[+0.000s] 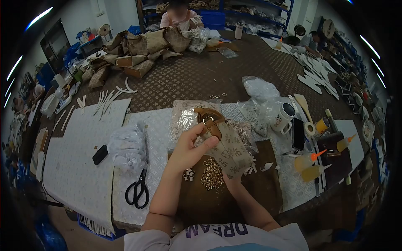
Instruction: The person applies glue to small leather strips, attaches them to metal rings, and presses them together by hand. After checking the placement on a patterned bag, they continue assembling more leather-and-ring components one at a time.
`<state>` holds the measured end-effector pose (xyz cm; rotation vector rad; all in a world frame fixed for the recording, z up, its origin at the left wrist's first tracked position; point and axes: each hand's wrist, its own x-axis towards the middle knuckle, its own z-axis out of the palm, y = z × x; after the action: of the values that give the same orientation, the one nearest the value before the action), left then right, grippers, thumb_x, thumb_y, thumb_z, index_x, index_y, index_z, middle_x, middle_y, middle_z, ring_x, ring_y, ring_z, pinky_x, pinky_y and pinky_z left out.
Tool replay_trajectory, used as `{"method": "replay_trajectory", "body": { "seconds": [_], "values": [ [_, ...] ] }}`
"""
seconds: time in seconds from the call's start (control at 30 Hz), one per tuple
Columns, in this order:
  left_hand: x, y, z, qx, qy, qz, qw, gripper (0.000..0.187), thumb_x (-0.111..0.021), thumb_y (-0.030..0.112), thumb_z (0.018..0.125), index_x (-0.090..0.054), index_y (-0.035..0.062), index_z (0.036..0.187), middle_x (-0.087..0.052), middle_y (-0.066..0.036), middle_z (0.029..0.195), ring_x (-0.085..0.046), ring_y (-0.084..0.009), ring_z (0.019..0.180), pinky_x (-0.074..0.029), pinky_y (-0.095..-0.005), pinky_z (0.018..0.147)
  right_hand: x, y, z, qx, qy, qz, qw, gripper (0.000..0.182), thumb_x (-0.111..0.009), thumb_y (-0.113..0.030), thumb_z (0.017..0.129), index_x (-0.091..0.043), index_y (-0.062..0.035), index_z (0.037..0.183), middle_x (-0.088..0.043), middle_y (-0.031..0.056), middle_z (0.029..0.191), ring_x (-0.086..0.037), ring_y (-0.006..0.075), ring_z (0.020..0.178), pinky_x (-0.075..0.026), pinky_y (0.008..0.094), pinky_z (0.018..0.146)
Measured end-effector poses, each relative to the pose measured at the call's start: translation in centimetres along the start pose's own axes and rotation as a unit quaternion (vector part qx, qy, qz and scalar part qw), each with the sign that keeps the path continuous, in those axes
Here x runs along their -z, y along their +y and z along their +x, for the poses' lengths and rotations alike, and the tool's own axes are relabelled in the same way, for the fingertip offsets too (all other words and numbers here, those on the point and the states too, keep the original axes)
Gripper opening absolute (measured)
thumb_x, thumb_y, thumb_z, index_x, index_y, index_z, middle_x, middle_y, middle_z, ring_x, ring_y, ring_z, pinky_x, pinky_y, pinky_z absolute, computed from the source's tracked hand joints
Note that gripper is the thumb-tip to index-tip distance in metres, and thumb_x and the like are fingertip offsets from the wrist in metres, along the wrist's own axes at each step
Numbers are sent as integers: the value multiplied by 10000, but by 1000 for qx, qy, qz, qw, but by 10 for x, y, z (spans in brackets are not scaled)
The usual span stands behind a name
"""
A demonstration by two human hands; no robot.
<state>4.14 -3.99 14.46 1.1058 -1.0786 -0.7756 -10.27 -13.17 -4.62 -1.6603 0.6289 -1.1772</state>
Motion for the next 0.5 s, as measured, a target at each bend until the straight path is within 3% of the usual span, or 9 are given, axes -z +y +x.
{"method": "replay_trajectory", "body": {
  "seconds": [0.03, 0.1, 0.2, 0.33, 0.4, 0.5],
  "values": [
    [1, 1, 0, 4, 2, 0, 1000, 289, -638, 165, 854, -579, -26, 1062, -592, -3, 938, -502, -69, 889, -400, -234, 802, 1, -10, 2, 16, -6, -72, 997, 473, -544, -243, 909, -358, -29, 1288, -447, 95, 1232, -475, 181, 1111, -430, 327, 918],
    [2, 1, 0, 7, 6, 3, 1000, 286, -640, 170, 853, -580, -24, 1054, -589, 3, 924, -499, -64, 875, -398, -230, 792, 1, -12, 3, 11, -9, -79, 997, 482, -564, -213, 896, -357, -23, 1288, -447, 96, 1229, -470, 182, 1112, -422, 328, 925],
    [4, -2, 1, 5, 8, 8, 1000, 285, -642, 173, 851, -581, -22, 1049, -587, 9, 914, -497, -58, 862, -398, -224, 783, 0, -2, 1, -17, -6, 16, 1000, 504, -590, -163, 875, -349, -18, 1294, -445, 98, 1227, -465, 181, 1112, -414, 330, 931],
    [4, -2, 2, 0, 13, 4, 1000, 289, -644, 176, 850, -582, -22, 1050, -594, 5, 917, -502, -57, 858, -399, -221, 781, 3, -7, 1, 50, -22, -122, 991, 524, -585, -123, 874, -321, -26, 1315, -440, 99, 1232, -466, 178, 1115, -420, 327, 928],
    [4, -2, 2, 4, 17, 8, 1000, 285, -647, 177, 847, -588, -21, 1044, -599, 3, 910, -506, -58, 853, -401, -221, 780, 2, -7, 1, 39, -22, -81, 996, 528, -579, -115, 876, -310, -30, 1322, -438, 98, 1235, -472, 178, 1112, -433, 323, 915],
    [5, -3, 3, 9, 23, 25, 999, 272, -654, 175, 842, -601, -19, 1025, -606, 2, 889, -512, -60, 842, -404, -222, 778, -3, -4, -1, -35, -2, 107, 994, 506, -599, -81, 857, -345, -25, 1291, -455, 101, 1211, -492, 190, 1081, -451, 308, 877]
  ]
}}
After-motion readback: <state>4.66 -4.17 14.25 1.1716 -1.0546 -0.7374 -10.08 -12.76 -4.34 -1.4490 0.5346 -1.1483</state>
